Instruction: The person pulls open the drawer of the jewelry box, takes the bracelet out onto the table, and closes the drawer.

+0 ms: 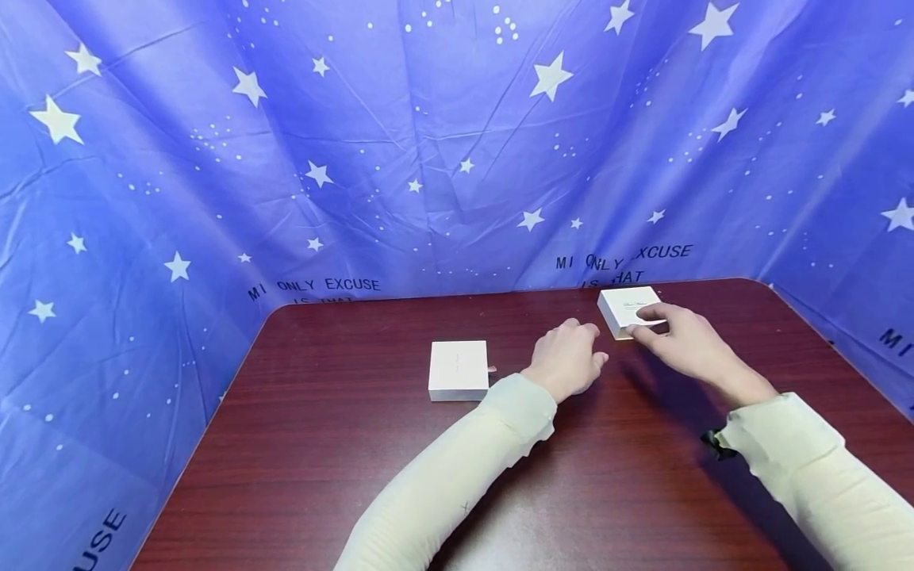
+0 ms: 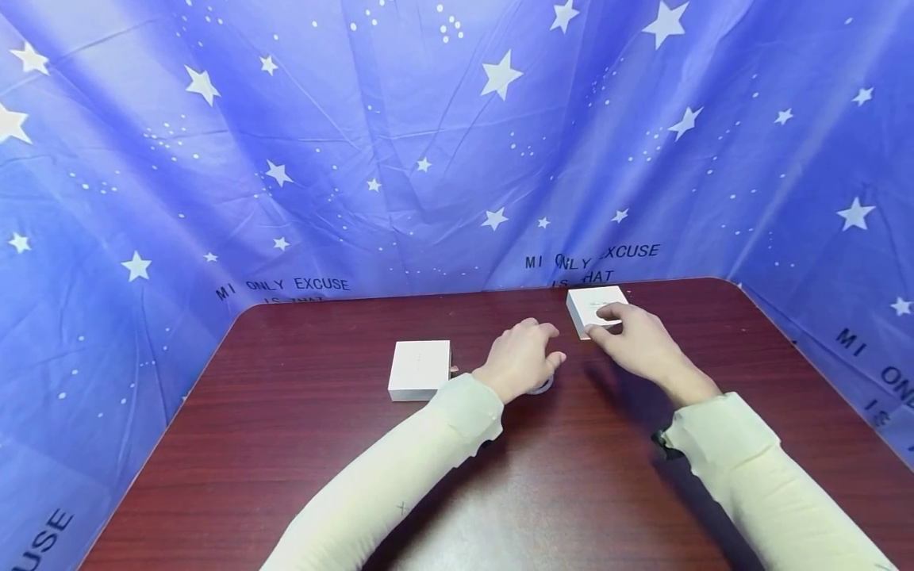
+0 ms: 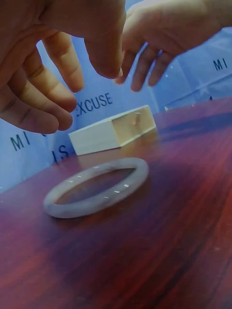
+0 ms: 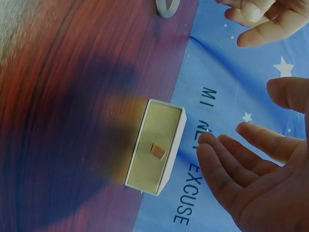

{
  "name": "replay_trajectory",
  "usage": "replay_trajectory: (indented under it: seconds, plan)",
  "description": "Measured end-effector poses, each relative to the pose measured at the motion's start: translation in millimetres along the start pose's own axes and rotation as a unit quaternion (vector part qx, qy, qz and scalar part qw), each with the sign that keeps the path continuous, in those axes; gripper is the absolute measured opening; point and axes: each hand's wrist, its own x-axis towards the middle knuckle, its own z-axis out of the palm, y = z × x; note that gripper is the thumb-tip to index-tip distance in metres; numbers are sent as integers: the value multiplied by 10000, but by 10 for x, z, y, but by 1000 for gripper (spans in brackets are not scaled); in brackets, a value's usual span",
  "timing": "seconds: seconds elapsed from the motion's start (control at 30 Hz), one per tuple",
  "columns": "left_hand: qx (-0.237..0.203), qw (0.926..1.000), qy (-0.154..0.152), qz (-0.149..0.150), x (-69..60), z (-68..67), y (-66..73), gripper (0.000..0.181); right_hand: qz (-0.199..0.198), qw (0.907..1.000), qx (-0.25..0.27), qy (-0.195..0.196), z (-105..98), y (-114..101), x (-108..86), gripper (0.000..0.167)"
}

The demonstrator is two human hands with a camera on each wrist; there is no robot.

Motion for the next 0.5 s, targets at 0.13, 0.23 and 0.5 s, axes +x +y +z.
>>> replay_trajectory:
  seconds: [0.13,0.23,0.5]
  plan:
    - [82,9999,46,86,14,71,46,39,46,10000,-23,52,-12,46,13,49]
    - [178,9997,85,126,16,116,78,39,107,9999,-25,37,-5,87,24,49]
    - [644,9971,-64,407,12,205,214,44,52,9999,-28,148,19,182,52,47]
